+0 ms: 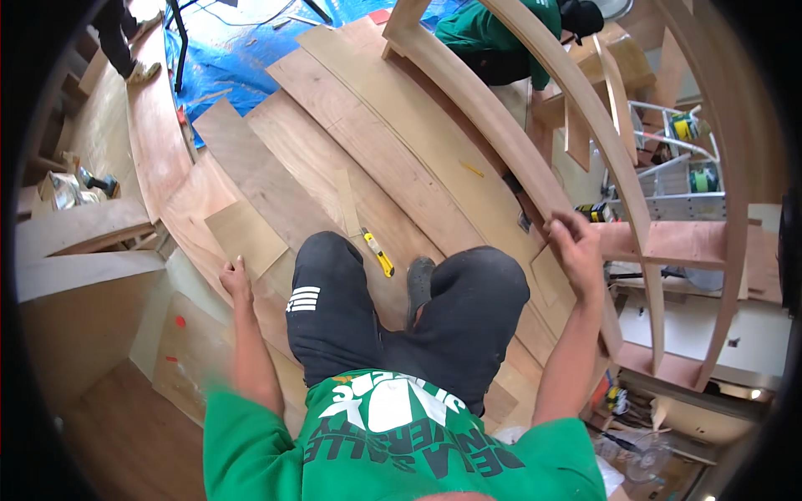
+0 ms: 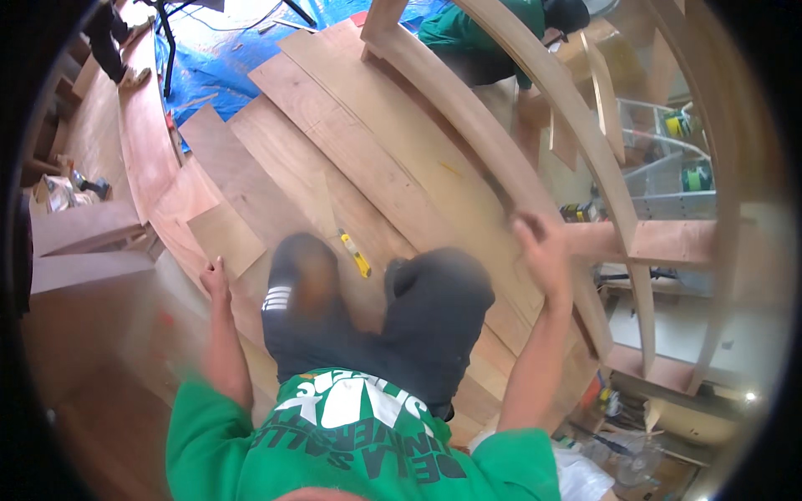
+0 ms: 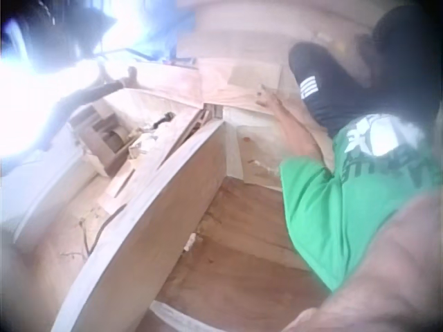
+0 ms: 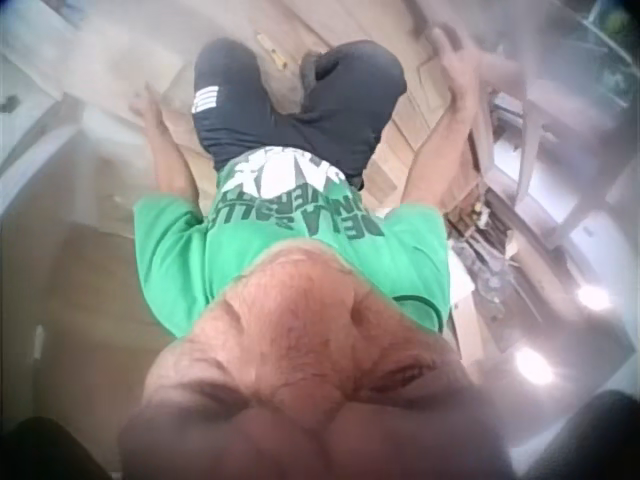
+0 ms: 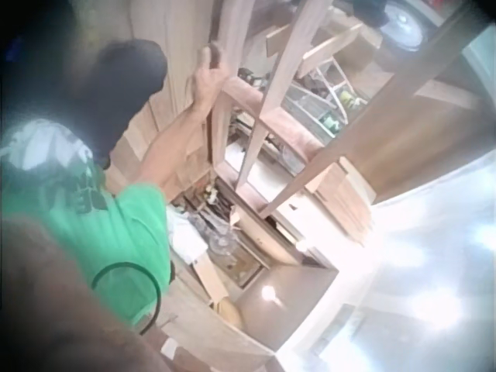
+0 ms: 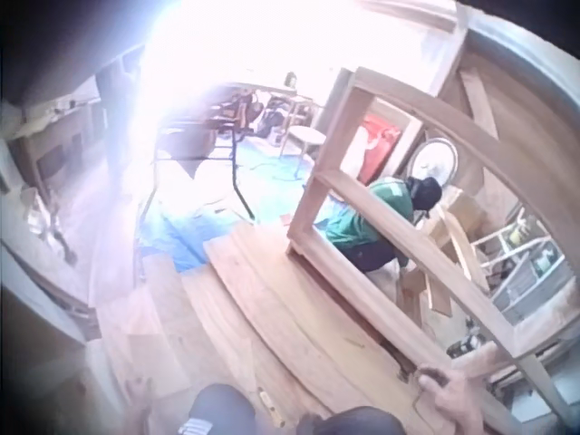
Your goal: The person measures a wooden plank with a tape measure and marks it with a pencil. They then use a utility knife to cut the plank along the marked line. Finally, the person lifts the cut piece of wood.
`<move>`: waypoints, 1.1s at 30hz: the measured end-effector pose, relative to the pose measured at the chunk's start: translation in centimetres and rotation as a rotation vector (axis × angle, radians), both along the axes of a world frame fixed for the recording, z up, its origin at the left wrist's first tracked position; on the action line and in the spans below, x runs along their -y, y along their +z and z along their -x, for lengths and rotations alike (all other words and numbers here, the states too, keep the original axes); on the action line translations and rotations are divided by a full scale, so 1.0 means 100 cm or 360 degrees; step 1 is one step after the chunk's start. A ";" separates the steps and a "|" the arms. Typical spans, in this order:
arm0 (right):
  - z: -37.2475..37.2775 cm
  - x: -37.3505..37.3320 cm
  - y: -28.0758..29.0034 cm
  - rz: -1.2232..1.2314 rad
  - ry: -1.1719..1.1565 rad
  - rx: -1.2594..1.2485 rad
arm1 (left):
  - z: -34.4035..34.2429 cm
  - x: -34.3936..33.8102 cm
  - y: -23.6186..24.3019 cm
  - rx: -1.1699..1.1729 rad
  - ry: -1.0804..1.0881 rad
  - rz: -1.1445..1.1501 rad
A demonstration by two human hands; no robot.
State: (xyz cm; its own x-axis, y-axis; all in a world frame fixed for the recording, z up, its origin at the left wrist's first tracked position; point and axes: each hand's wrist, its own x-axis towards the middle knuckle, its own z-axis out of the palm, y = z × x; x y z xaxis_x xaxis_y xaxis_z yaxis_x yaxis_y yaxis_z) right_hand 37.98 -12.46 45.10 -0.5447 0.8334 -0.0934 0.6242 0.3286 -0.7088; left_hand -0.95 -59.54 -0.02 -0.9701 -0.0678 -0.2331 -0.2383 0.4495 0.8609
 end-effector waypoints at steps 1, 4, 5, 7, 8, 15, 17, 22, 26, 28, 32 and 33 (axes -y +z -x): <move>-0.002 -0.020 -0.008 0.0029 -0.0033 -0.0029 | -0.001 0.004 0.022 -0.0154 0.0110 0.0114; -0.008 -0.098 -0.021 -0.0259 0.0036 0.0047 | 0.008 0.079 0.116 -0.0680 0.0189 0.0592; -0.017 -0.128 -0.011 -0.0381 0.0007 0.0182 | -0.026 0.034 0.216 -0.0729 0.0301 0.0514; -0.007 -0.196 -0.026 -0.0707 0.0031 0.0057 | 0.003 0.101 0.300 -0.1064 0.0152 0.0349; -0.009 -0.226 -0.025 -0.0854 -0.0021 0.0086 | 0.002 0.088 0.350 -0.0891 0.0299 0.0099; 0.076 -0.365 -0.043 -0.1441 0.0074 0.0405 | 0.010 0.016 0.383 -0.0650 -0.0019 -0.0508; 0.086 -0.385 -0.039 -0.1156 0.0016 0.0502 | -0.001 -0.055 0.362 -0.0543 -0.0193 -0.0577; 0.081 -0.381 -0.034 -0.1141 0.0094 0.0530 | -0.046 -0.229 0.360 -0.0030 -0.0347 -0.1280; 0.077 -0.377 -0.039 -0.1425 0.0113 0.0333 | -0.069 -0.264 0.377 0.0057 -0.0264 -0.1284; 0.074 -0.372 -0.044 -0.1364 0.0096 0.0334 | -0.076 -0.268 0.388 0.0056 -0.0283 -0.1212; 0.073 -0.369 -0.040 -0.1336 0.0120 0.0300 | -0.086 -0.300 0.410 -0.0023 -0.0266 -0.1088; 0.076 -0.369 -0.038 -0.1325 0.0111 0.0260 | -0.084 -0.311 0.420 -0.0047 -0.0292 -0.1087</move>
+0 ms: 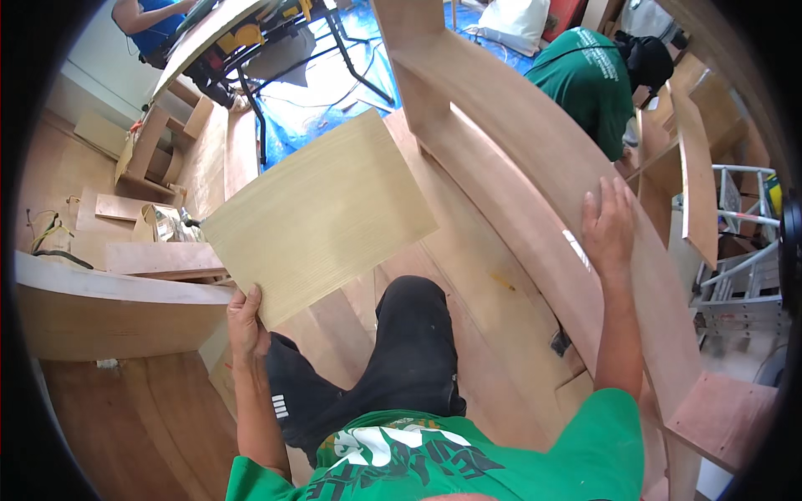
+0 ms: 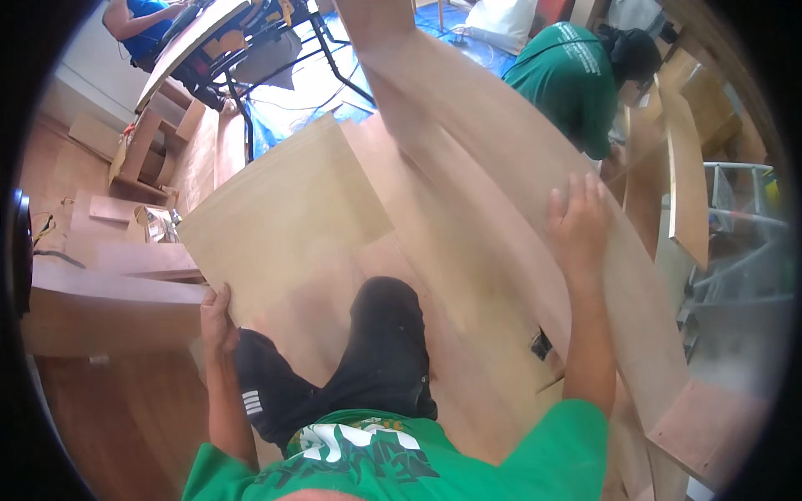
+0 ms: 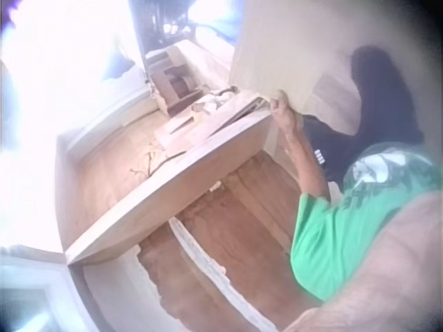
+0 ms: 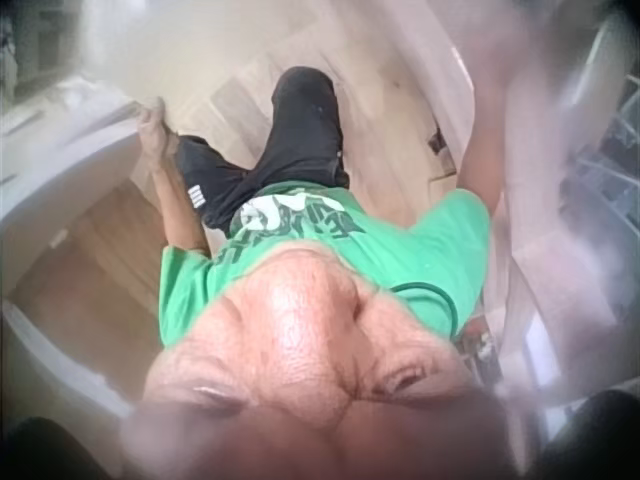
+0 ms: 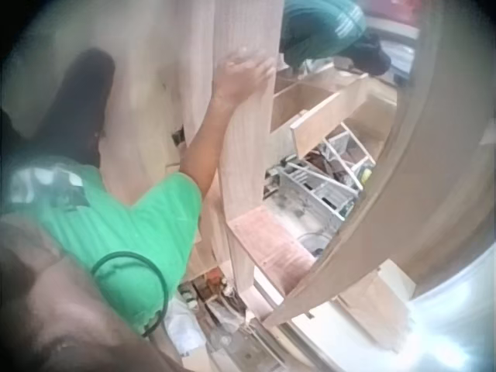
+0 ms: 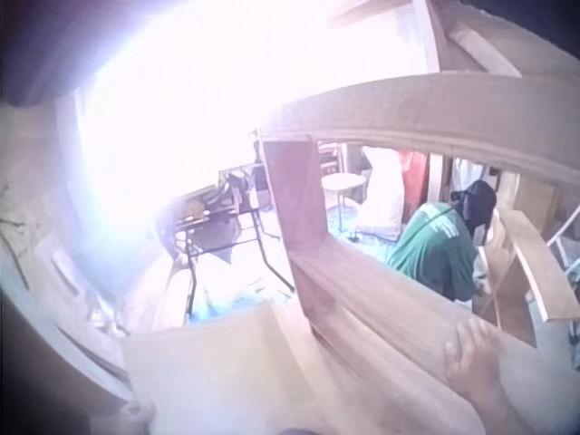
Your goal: The person measures a wooden plank with a tape measure and marks it with a pencil. They then use a utility knife to cut the plank along the marked line. Finally, the person lifts the cut piece of wood.
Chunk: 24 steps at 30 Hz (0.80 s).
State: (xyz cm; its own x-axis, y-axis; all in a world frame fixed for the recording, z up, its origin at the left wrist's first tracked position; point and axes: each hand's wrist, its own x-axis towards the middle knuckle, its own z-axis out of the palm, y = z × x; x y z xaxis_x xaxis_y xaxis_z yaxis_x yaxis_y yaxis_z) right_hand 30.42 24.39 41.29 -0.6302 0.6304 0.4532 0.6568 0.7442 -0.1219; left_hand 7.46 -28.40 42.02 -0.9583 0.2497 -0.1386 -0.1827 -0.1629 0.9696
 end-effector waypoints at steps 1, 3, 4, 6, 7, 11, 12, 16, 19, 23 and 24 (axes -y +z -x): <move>0.000 -0.001 0.003 0.0001 0.0010 -0.0012 | 0.001 -0.012 0.006 -0.0004 -0.0013 -0.0013; 0.001 0.004 0.007 0.0030 0.0029 0.0000 | -0.002 -0.023 0.028 -0.0039 -0.0006 0.0003; 0.002 0.004 0.006 0.0069 0.0048 -0.0041 | 0.003 -0.030 0.040 -0.0079 -0.0013 0.0006; -0.002 -0.003 0.013 0.0081 0.0071 -0.0090 | 0.016 -0.040 0.057 -0.0142 -0.0039 -0.0062; -0.007 -0.009 0.017 0.0094 0.0102 -0.0097 | 0.023 -0.046 0.064 -0.0173 -0.0061 -0.0118; -0.007 -0.012 0.006 0.0241 0.0172 -0.0208 | 0.057 -0.064 0.100 -0.0623 -0.0143 0.0153; -0.007 -0.013 0.012 0.0248 0.0157 -0.0245 | 0.067 -0.071 0.112 -0.0675 -0.0218 0.0385; 0.040 0.023 0.072 0.0355 0.0685 -0.0670 | 0.083 -0.144 0.175 -0.1518 -0.0333 0.0757; 0.100 0.064 0.119 0.1165 0.0868 -0.0191 | 0.068 -0.184 0.201 -0.2331 -0.0356 0.0998; 0.159 0.021 0.125 0.1263 0.0903 0.0174 | 0.067 -0.232 0.229 -0.2867 -0.0104 0.0899; 0.162 0.007 0.122 0.1504 0.0990 -0.0145 | 0.076 -0.238 0.234 -0.2905 0.0019 0.0926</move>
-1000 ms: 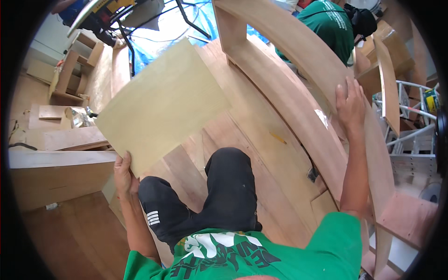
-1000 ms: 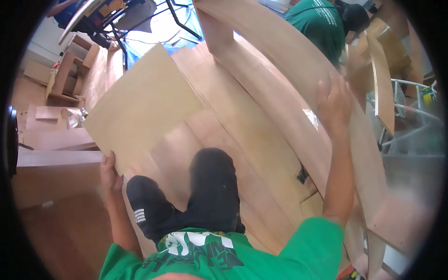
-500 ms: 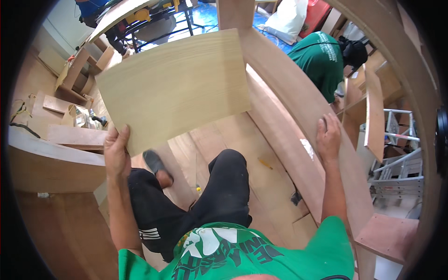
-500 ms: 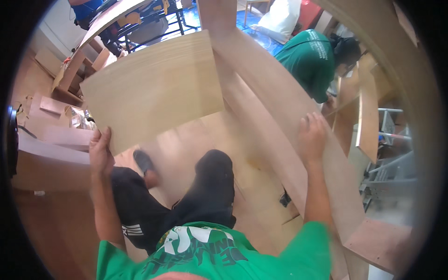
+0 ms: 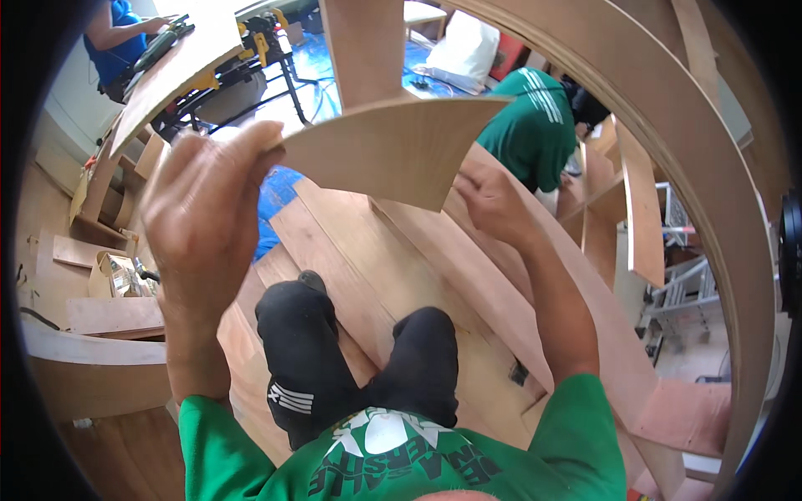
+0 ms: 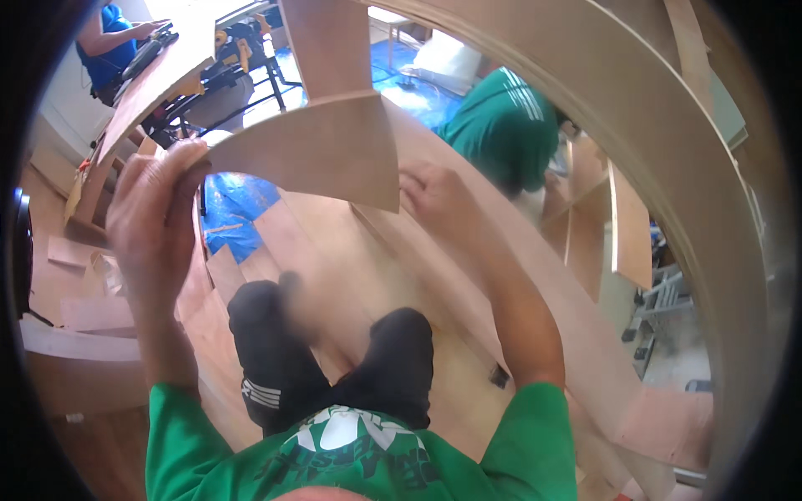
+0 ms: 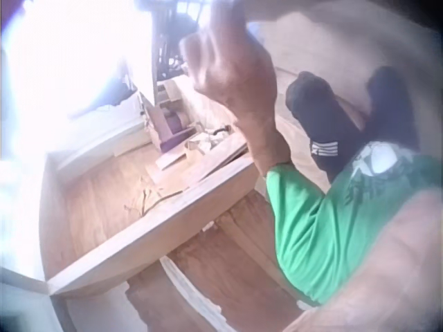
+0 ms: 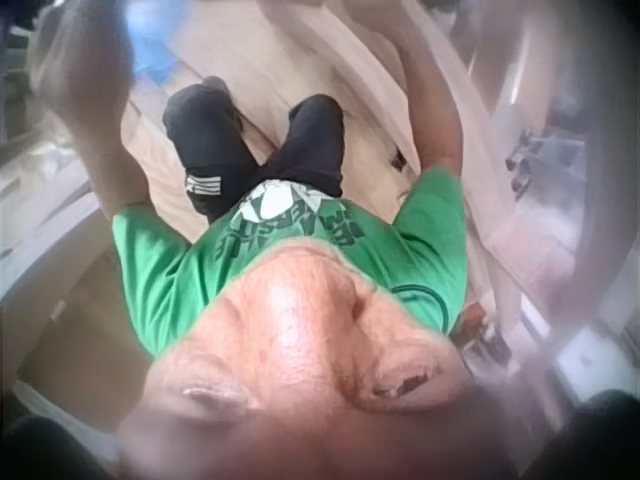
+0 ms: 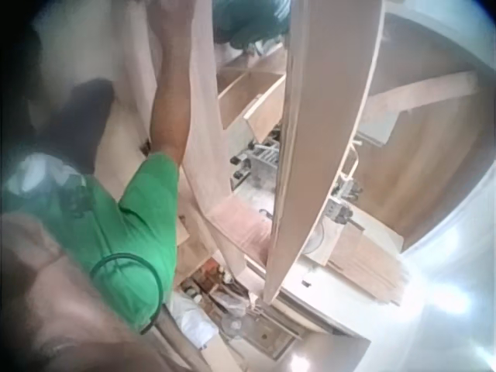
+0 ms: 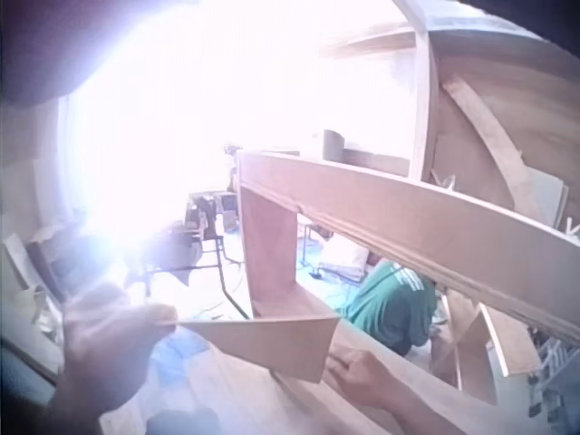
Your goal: The person measures a wooden plank with a tape measure and marks it with a pencil. They then use a utility knife to cut the plank along the marked line. Finally, the person lifts the cut piece of wood.
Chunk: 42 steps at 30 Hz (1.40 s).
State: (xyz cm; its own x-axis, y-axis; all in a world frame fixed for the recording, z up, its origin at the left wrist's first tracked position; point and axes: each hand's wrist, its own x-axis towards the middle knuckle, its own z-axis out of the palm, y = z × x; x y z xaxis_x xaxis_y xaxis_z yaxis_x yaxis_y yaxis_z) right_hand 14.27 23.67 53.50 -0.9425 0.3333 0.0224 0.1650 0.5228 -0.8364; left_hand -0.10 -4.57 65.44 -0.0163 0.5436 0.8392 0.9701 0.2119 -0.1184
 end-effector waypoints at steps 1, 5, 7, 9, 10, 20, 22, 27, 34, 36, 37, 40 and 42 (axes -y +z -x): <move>0.009 -0.004 -0.003 0.0145 0.0016 -0.0192 | 0.011 -0.006 0.008 -0.0084 0.0020 -0.0063; 0.060 -0.007 0.012 -0.0428 0.0142 -0.0667 | 0.031 -0.011 0.024 -0.0064 -0.0048 -0.0020; 0.115 -0.055 -0.029 -0.0394 -0.0012 -0.0773 | 0.039 -0.021 0.015 -0.0042 -0.0125 0.0014; 0.157 -0.083 -0.044 -0.0212 -0.0142 -0.0848 | 0.053 -0.040 0.000 -0.0033 -0.0171 0.0013; 0.177 -0.113 -0.058 -0.0394 -0.0184 -0.0810 | 0.065 -0.052 -0.006 -0.0027 -0.0211 -0.0003; 0.281 -0.162 -0.106 0.0593 -0.0127 -0.1042 | 0.172 -0.123 -0.102 0.1016 0.0047 -0.0441; 0.293 -0.170 -0.112 0.0592 -0.0102 -0.1085 | 0.181 -0.139 -0.113 0.0926 0.0227 -0.0348; 0.314 -0.173 -0.119 0.0506 -0.0127 -0.1249 | 0.205 -0.176 -0.164 0.0995 0.0191 -0.0306; 0.305 -0.136 -0.112 0.0021 -0.0370 -0.1204 | 0.218 -0.200 -0.203 0.1001 0.0258 -0.0459; 0.305 -0.138 -0.109 0.0014 -0.0480 -0.1127 | 0.225 -0.202 -0.202 0.1025 0.0386 -0.0433; 0.308 -0.146 -0.110 -0.0028 -0.0505 -0.1140 | 0.227 -0.208 -0.203 0.0779 0.0416 -0.0506; 0.316 -0.154 -0.115 -0.0181 -0.0617 -0.1220 | 0.224 -0.211 -0.208 0.0923 0.0370 -0.0499; 0.314 -0.152 -0.115 -0.0014 -0.0670 -0.1148 | 0.221 -0.215 -0.209 0.0994 0.0290 -0.0490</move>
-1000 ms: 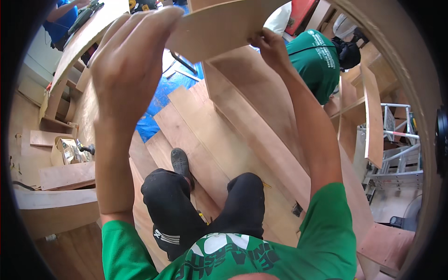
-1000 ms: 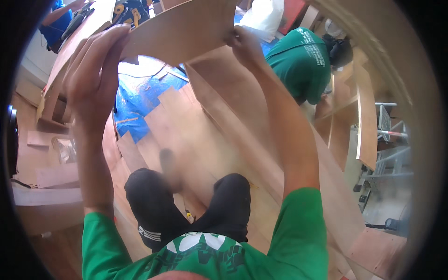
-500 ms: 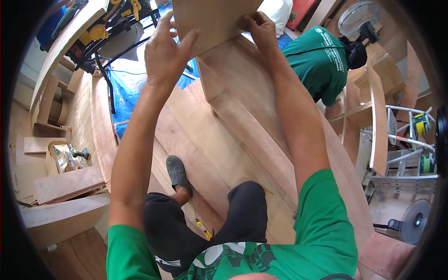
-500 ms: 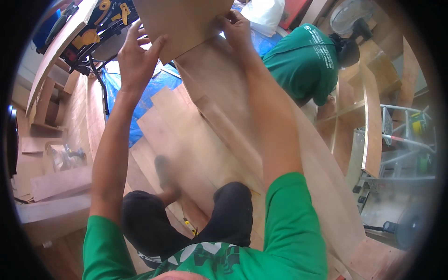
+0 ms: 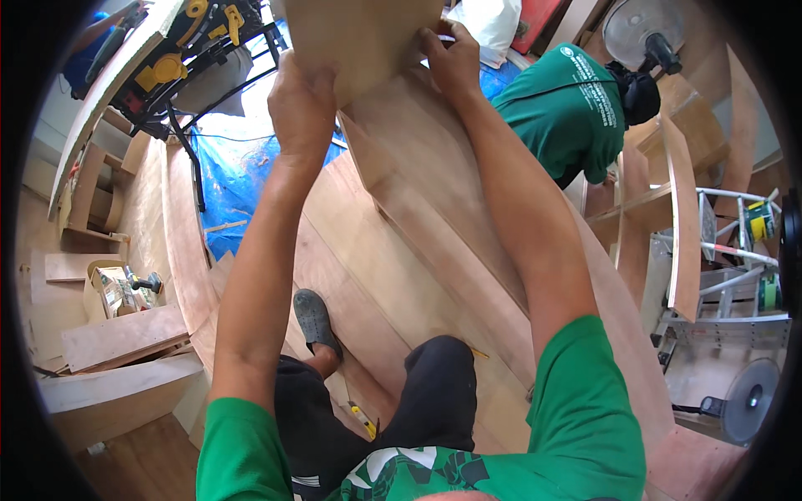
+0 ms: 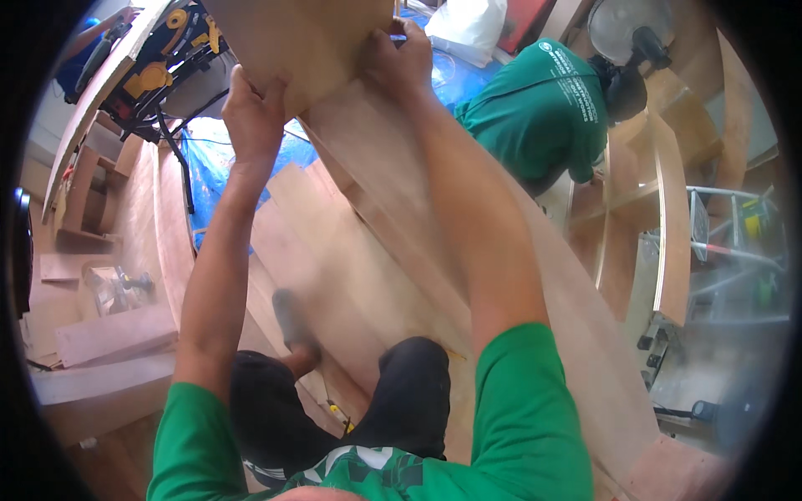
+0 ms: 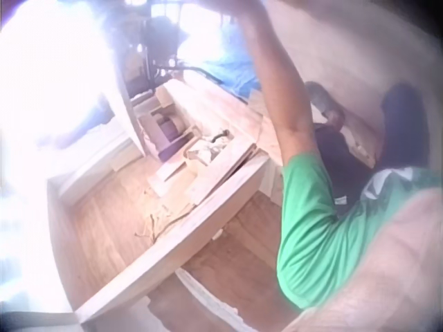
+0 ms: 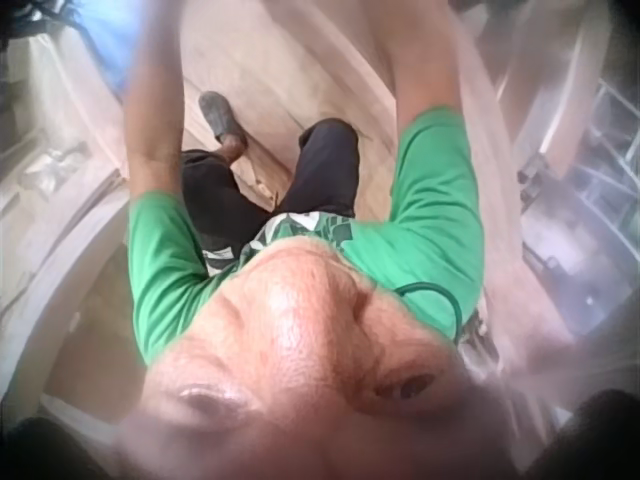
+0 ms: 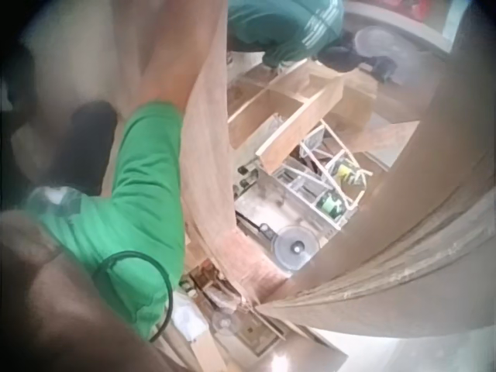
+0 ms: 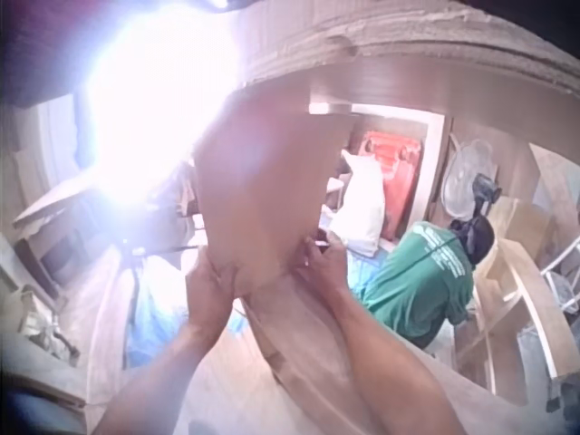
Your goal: The person measures a wooden plank with a tape measure and marks it with a pencil. They then use a utility knife to cut the plank along the marked line. Finally, the person lifts the cut piece of wood.
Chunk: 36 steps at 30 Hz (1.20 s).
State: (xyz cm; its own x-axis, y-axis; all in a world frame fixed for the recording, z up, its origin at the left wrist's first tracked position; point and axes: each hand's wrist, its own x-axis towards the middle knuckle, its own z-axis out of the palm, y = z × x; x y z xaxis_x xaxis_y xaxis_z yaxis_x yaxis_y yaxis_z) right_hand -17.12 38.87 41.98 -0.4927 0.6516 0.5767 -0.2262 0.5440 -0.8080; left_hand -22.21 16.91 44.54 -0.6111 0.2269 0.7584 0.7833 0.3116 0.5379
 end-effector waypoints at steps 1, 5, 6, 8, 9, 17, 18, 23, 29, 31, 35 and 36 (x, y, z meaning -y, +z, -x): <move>-0.013 0.027 0.014 0.0234 0.0100 0.0053 | 0.002 0.006 0.000 0.0013 -0.0016 0.0004; -0.006 0.027 0.004 0.0011 -0.0037 0.0040 | -0.005 0.002 0.006 0.0069 0.0033 0.0027; -0.005 0.035 0.000 -0.0164 -0.0187 0.0023 | -0.004 0.001 0.004 0.0062 0.0052 0.0032; -0.003 0.031 0.002 -0.0689 -0.0263 0.0065 | -0.005 -0.002 0.002 0.0047 0.0085 0.0037; -0.003 0.032 -0.001 -0.0860 -0.0248 0.0143 | -0.004 -0.003 0.002 0.0083 0.0083 0.0043; -0.013 0.067 0.011 -0.0751 -0.0068 0.0496 | 0.000 0.005 0.033 -0.0212 0.0085 -0.0063; -0.013 0.067 0.013 -0.0741 -0.0046 0.0485 | 0.004 0.004 0.042 -0.0339 0.0088 -0.0146; -0.011 0.061 0.006 -0.0729 -0.0004 0.0445 | 0.006 -0.003 0.108 -0.1509 0.0016 -0.0147; -0.004 0.049 -0.002 -0.0955 -0.0021 0.0391 | -0.034 -0.016 0.112 -0.1844 0.0205 0.0669; -0.010 0.062 0.006 -0.0762 -0.0022 0.0481 | -0.026 -0.016 0.120 -0.1485 0.0418 0.0514; -0.014 0.065 0.011 -0.0694 0.0080 0.0388 | -0.017 0.007 0.129 -0.1248 0.0360 0.0658; -0.014 0.066 0.010 -0.0694 0.0070 0.0425 | -0.015 0.008 0.122 -0.1448 0.0448 0.0759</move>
